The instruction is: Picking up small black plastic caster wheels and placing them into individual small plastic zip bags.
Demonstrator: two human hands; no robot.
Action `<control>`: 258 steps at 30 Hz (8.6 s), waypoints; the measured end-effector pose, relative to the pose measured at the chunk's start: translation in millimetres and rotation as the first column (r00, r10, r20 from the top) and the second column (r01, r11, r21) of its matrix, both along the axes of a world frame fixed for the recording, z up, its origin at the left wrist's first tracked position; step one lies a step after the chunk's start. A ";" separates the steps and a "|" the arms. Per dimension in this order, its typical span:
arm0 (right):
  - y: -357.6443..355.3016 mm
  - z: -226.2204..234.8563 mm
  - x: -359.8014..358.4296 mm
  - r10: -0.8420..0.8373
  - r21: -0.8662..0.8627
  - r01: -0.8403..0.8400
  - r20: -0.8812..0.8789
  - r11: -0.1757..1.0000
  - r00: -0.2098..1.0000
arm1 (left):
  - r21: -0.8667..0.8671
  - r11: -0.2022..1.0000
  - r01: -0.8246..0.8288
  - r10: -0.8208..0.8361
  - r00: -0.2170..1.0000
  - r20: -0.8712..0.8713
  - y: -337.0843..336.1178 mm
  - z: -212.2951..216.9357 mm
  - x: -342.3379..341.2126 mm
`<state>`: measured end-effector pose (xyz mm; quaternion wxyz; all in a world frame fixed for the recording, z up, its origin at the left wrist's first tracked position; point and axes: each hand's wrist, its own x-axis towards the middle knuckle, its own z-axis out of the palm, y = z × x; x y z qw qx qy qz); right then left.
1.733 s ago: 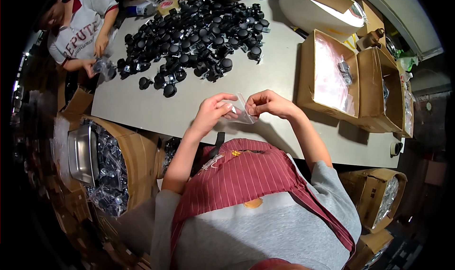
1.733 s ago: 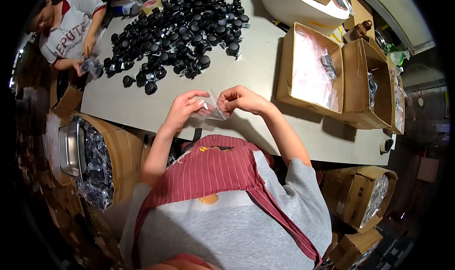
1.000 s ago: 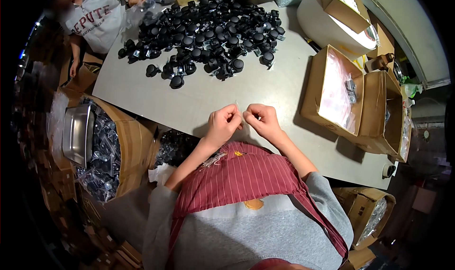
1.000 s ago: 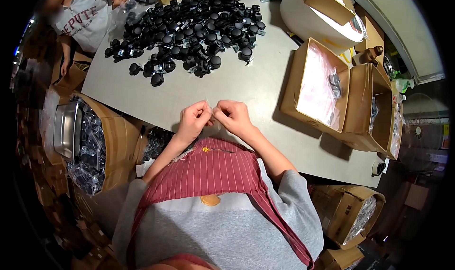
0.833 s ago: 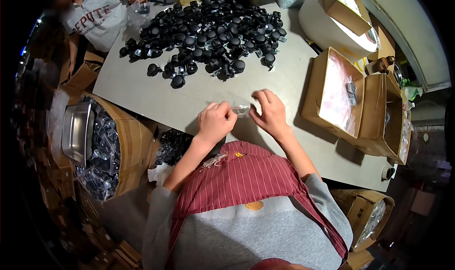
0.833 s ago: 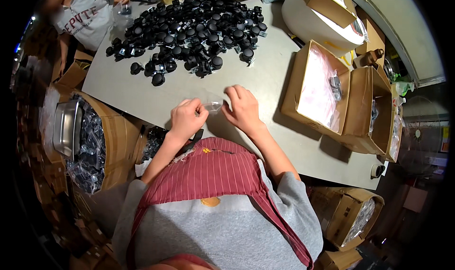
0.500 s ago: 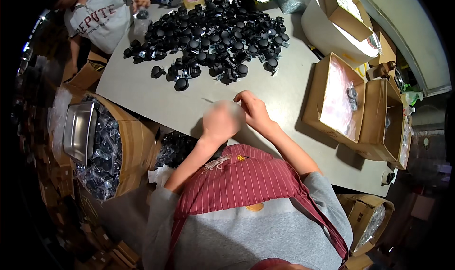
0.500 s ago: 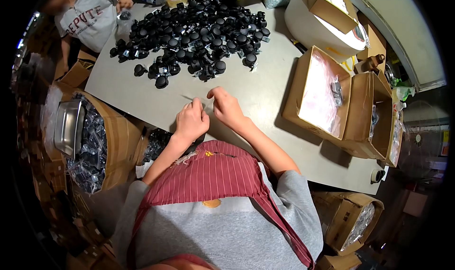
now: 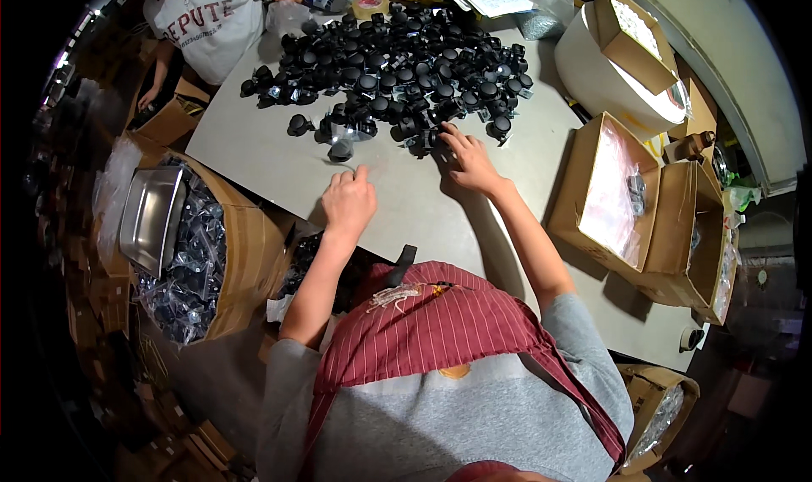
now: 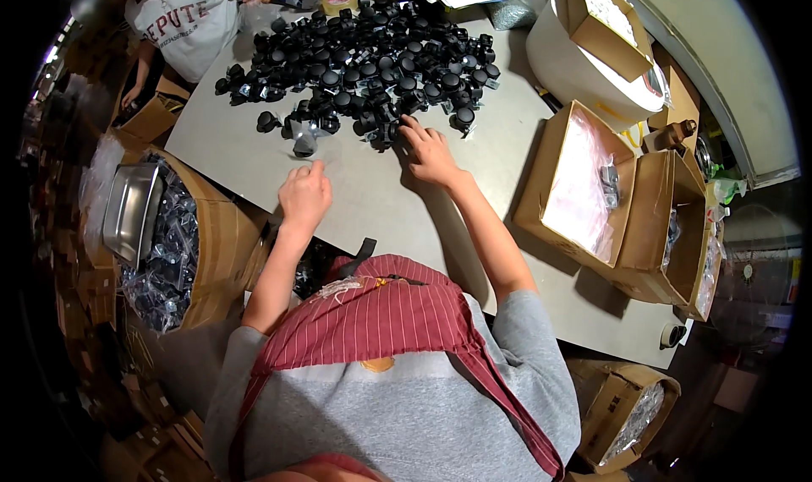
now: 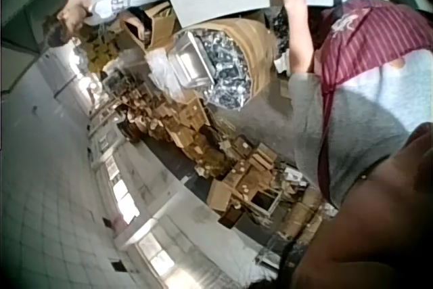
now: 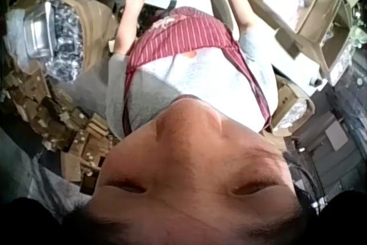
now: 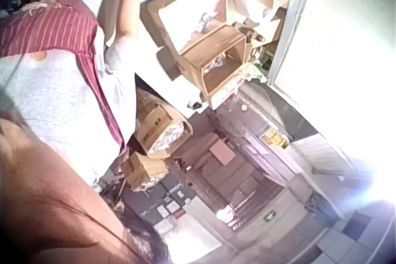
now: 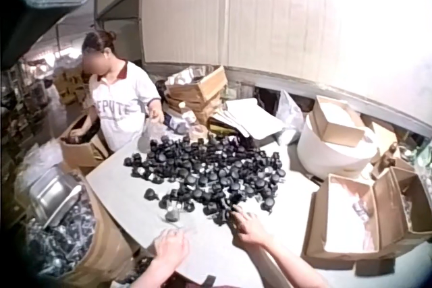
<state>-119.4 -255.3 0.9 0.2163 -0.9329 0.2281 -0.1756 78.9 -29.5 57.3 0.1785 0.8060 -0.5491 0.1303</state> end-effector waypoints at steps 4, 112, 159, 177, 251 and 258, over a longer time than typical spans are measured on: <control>-0.7 10.4 -32.5 0.054 0.032 -0.055 0.045 0.998 0.998 | 0.039 0.999 0.025 -0.025 1.000 0.001 2.2 -14.0 -7.2; 134.5 -3.6 -21.9 -0.249 0.797 0.056 0.121 0.602 0.961 | -0.105 0.970 0.219 -0.242 0.899 -0.365 34.1 -49.3 -77.7; 129.8 -6.7 8.0 0.065 -0.083 -0.067 -0.030 0.994 0.997 | -0.148 0.974 0.171 -0.193 0.968 -0.157 17.3 -66.9 -48.7; 120.8 12.9 11.5 -0.093 -0.123 0.094 0.013 0.988 0.996 | -0.194 0.970 0.145 -0.172 0.977 -0.127 12.2 -62.9 -39.9; 130.3 92.5 -53.0 0.079 0.064 -0.095 0.222 0.993 0.972 | -0.468 0.791 0.395 -0.601 0.648 -0.468 -3.9 27.3 -68.1; 125.2 98.3 -84.8 0.049 0.185 -0.097 0.249 0.978 0.967 | -0.441 0.854 0.276 -0.512 0.597 -0.618 -13.5 14.0 -63.4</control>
